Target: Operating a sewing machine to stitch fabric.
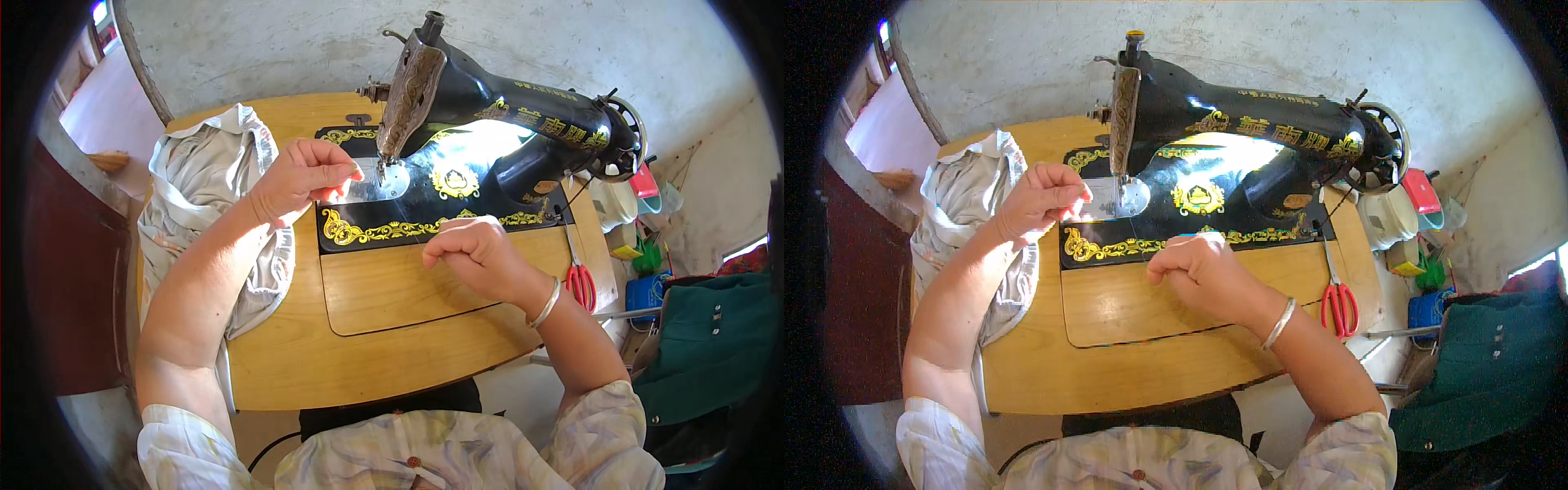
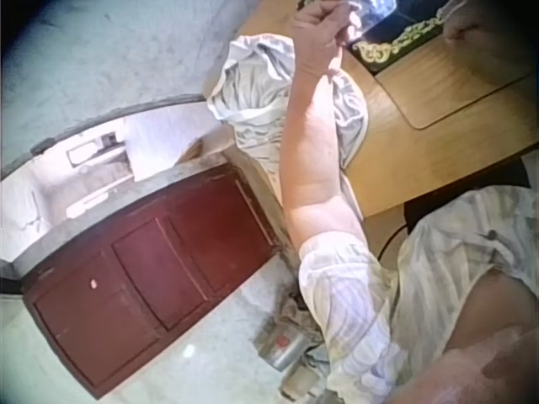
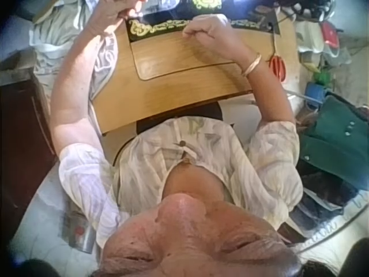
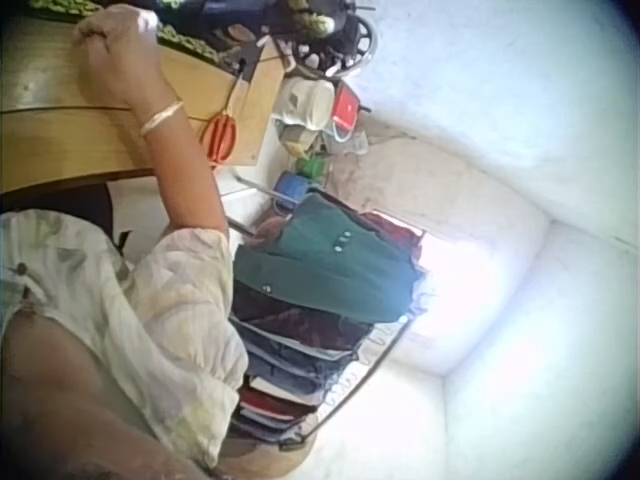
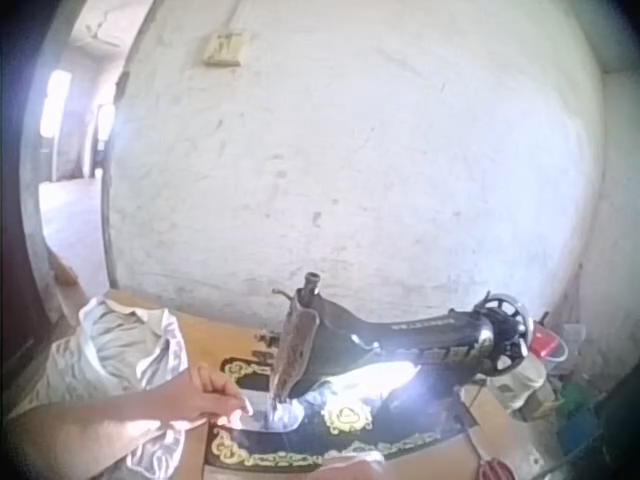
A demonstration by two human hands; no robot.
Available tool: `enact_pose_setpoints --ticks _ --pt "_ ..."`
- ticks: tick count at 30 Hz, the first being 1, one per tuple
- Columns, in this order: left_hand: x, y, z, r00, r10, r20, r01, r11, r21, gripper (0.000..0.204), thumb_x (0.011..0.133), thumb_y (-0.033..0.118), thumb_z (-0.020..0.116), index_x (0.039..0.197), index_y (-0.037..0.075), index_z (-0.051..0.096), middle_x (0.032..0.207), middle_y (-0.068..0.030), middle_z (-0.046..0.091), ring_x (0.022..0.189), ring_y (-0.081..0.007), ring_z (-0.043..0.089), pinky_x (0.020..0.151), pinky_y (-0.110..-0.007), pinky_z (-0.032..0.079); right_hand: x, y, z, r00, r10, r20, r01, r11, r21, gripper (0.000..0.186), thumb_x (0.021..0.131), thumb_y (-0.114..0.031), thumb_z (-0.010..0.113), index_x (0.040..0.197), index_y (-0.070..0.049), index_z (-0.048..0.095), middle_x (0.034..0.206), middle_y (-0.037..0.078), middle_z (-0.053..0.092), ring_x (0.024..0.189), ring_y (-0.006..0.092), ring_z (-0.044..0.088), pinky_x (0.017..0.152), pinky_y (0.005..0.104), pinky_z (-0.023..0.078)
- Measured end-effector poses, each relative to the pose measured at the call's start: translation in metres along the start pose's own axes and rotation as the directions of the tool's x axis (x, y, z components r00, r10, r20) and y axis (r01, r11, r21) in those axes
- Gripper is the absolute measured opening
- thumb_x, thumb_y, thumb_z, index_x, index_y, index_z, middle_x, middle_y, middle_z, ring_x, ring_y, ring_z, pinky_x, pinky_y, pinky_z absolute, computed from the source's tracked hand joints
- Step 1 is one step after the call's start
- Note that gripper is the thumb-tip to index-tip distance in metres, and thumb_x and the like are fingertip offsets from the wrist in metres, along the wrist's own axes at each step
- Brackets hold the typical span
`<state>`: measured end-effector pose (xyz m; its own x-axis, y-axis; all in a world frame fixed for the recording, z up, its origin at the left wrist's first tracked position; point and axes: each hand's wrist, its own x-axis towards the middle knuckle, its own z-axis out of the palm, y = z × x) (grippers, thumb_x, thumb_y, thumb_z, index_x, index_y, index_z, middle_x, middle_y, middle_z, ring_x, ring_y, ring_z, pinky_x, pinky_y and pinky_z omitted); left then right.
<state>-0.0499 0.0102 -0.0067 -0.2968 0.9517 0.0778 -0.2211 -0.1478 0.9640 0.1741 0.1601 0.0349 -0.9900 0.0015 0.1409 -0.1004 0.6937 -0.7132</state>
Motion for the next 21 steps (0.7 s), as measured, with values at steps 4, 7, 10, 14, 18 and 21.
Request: enact_pose_setpoints --ticks 4,7,10,14,18,21 --pt "-0.001 0.000 -0.001 1.000 0.003 -0.003 -0.003 1.000 -0.012 0.014 0.078 0.014 0.065 0.081 0.001 0.062 0.072 -0.0029 0.060 0.056 -0.0038 0.050 0.048 -0.016 0.037 -0.009 -0.002 -0.004 0.997 -0.072 -0.005 0.073 0.997 0.028 0.016 0.070 0.005 0.049 0.078 -0.001 0.061 0.070 0.009 0.060 0.062 0.0193 0.057 0.058 0.0285 0.043" --pt "0.000 -0.001 -0.001 1.000 0.024 -0.019 -0.025 1.000 -0.001 0.012 0.079 0.011 0.063 0.082 -0.001 0.063 0.065 -0.0032 0.058 0.052 -0.0045 0.048 0.048 -0.016 0.038 -0.026 -0.002 -0.016 0.996 -0.012 0.086 0.014 1.000 -0.027 0.013 0.070 0.000 0.050 0.076 -0.004 0.061 0.072 0.012 0.060 0.065 0.0268 0.058 0.061 0.0343 0.046" --pt "0.002 0.001 0.001 1.000 0.021 0.003 -0.021 1.000 0.023 0.011 0.079 0.011 0.063 0.081 -0.001 0.064 0.066 -0.0037 0.059 0.053 -0.0046 0.049 0.048 -0.016 0.039 -0.049 0.016 -0.035 0.997 0.041 -0.066 -0.054 0.976 -0.212 0.012 0.070 -0.001 0.052 0.076 -0.004 0.062 0.071 0.013 0.060 0.065 0.0268 0.059 0.061 0.0362 0.047" --pt "0.003 -0.002 0.004 0.999 0.050 0.003 -0.050 0.988 0.148 0.012 0.079 0.011 0.063 0.079 -0.001 0.064 0.065 -0.0035 0.060 0.055 -0.0048 0.051 0.048 -0.017 0.039 -0.064 0.021 -0.056 0.888 0.446 -0.115 -0.387 0.587 -0.711 0.020 0.070 0.002 0.053 0.087 -0.002 0.062 0.084 0.014 0.062 0.077 0.0276 0.059 0.068 0.0370 0.047" --pt "0.000 0.002 0.001 0.997 0.079 -0.014 -0.074 0.975 0.208 0.013 0.079 0.012 0.064 0.080 -0.001 0.064 0.064 -0.0029 0.059 0.055 -0.0047 0.051 0.049 -0.017 0.040 -0.052 0.004 -0.050 0.948 0.192 -0.254 -0.318 0.533 -0.784 0.020 0.077 -0.012 0.051 0.092 -0.004 0.060 0.089 0.015 0.060 0.079 0.0292 0.058 0.073 0.0401 0.047" --pt "-0.006 0.006 -0.004 0.991 0.081 -0.104 -0.066 0.988 0.137 0.014 0.080 0.012 0.063 0.080 -0.001 0.064 0.064 -0.0027 0.058 0.052 -0.0050 0.048 0.051 -0.019 0.043 -0.010 0.005 -0.010 0.981 -0.189 -0.048 0.114 0.755 -0.646 0.029 0.080 -0.014 0.049 0.104 0.000 0.054 0.102 0.015 0.056 0.103 0.0291 0.051 0.084 0.0404 0.042"
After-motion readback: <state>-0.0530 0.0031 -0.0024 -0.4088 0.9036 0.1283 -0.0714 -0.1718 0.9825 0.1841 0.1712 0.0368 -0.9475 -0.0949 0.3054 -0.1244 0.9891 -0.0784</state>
